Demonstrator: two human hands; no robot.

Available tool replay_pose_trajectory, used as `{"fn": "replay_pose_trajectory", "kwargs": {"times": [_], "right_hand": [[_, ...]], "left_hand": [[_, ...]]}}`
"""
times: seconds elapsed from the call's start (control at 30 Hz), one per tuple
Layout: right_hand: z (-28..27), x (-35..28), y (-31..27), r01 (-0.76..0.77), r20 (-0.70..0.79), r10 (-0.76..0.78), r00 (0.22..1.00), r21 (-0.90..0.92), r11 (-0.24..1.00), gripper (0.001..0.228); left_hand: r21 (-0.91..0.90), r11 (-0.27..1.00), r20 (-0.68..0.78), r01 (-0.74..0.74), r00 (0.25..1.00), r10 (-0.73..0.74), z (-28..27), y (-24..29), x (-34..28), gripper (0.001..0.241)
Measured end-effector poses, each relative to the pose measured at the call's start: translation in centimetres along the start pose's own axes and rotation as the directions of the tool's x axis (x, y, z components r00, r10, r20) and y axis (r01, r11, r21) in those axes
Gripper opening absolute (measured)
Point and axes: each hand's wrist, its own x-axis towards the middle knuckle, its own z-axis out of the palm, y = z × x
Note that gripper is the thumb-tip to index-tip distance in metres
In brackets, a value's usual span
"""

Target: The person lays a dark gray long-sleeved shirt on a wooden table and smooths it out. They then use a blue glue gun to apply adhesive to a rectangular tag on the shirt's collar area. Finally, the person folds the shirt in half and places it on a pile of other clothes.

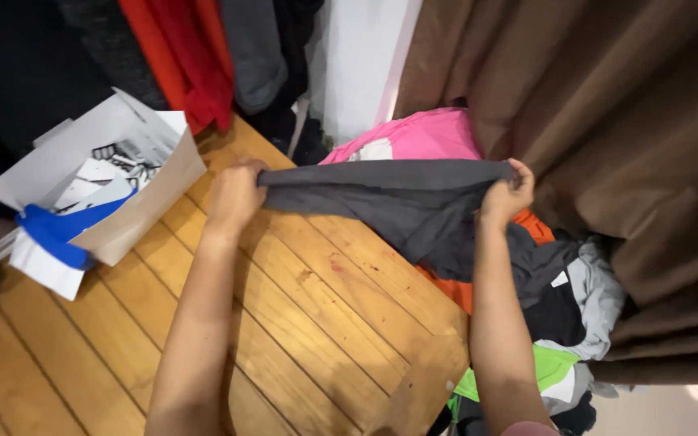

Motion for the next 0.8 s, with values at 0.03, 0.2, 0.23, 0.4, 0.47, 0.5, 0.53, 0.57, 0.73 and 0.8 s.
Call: {"fn": "replay_pose_trajectory", "kwargs": {"times": [0.03, 0.2, 0.23, 0.4, 0.47, 0.5, 0.53, 0.57, 0.73, 0.8], "right_hand": [[-0.1, 0.4, 0.4, -0.003, 0.007, 0.003, 1.000, 0.005, 1.000, 0.052], [-1.7, 2.7, 5.3, 0.068, 0.062, -0.052, 0.997, -0.303, 0.951, 0.034], [-2.1, 2.1, 6.7, 0.067, 0.064, -0.050, 0.997, -0.305, 0.950, 0.034], [-0.1, -2.6, 2.8, 0.430, 0.762, 0.132, 0.634, -0.489, 0.759, 0.060], [2.1, -5.4, -4.4, 0.346, 0.843, 0.145, 0.519, -0.362, 0.866, 0.070], [3.4, -7.0, -8.0, 0.226, 0.911, 0.130, 0.391, -0.233, 0.946, 0.080], [4.5, -7.9, -8.8, 0.226, 0.912, 0.129, 0.388, -0.230, 0.947, 0.080], [5.2, -8.9, -9.6, 0.255, 0.934, 0.170, 0.315, -0.256, 0.932, 0.084], [7.2, -11.5, -5.1, 0.340, 0.967, 0.140, 0.213, -0.208, 0.917, 0.079], [7.1, -10.9, -2.5, 0.251, 0.901, 0.040, 0.431, -0.162, 0.954, 0.050]], "left_hand": [[0.004, 1.000, -0.002, 0.008, 1.000, -0.008, -1.6, 0.5, -0.8, 0.035], [-0.802, 0.579, -0.014, 0.149, 0.963, -0.268, -0.2, 1.5, -1.8, 0.015], [-0.802, 0.578, -0.011, 0.153, 0.963, -0.270, -0.4, 2.7, -1.9, 0.015], [-0.947, -0.132, 0.309, 0.292, 0.942, -0.135, 1.4, 6.2, -0.9, 0.019], [-0.946, -0.152, 0.304, 0.287, 0.947, -0.101, 2.2, 6.7, -1.1, 0.025], [-0.944, -0.167, 0.299, 0.284, 0.951, -0.073, 2.5, 6.7, -1.3, 0.032], [-0.945, -0.167, 0.298, 0.283, 0.951, -0.077, 1.2, 7.0, -1.7, 0.032], [-0.941, -0.164, 0.302, 0.295, 0.953, -0.019, 0.1, 7.3, -2.3, 0.038], [-0.948, -0.085, 0.296, 0.308, 0.946, 0.132, -3.7, 8.2, -4.0, 0.045], [-0.954, 0.036, 0.299, 0.297, 0.938, 0.174, -5.5, 8.5, -4.7, 0.048]]}}
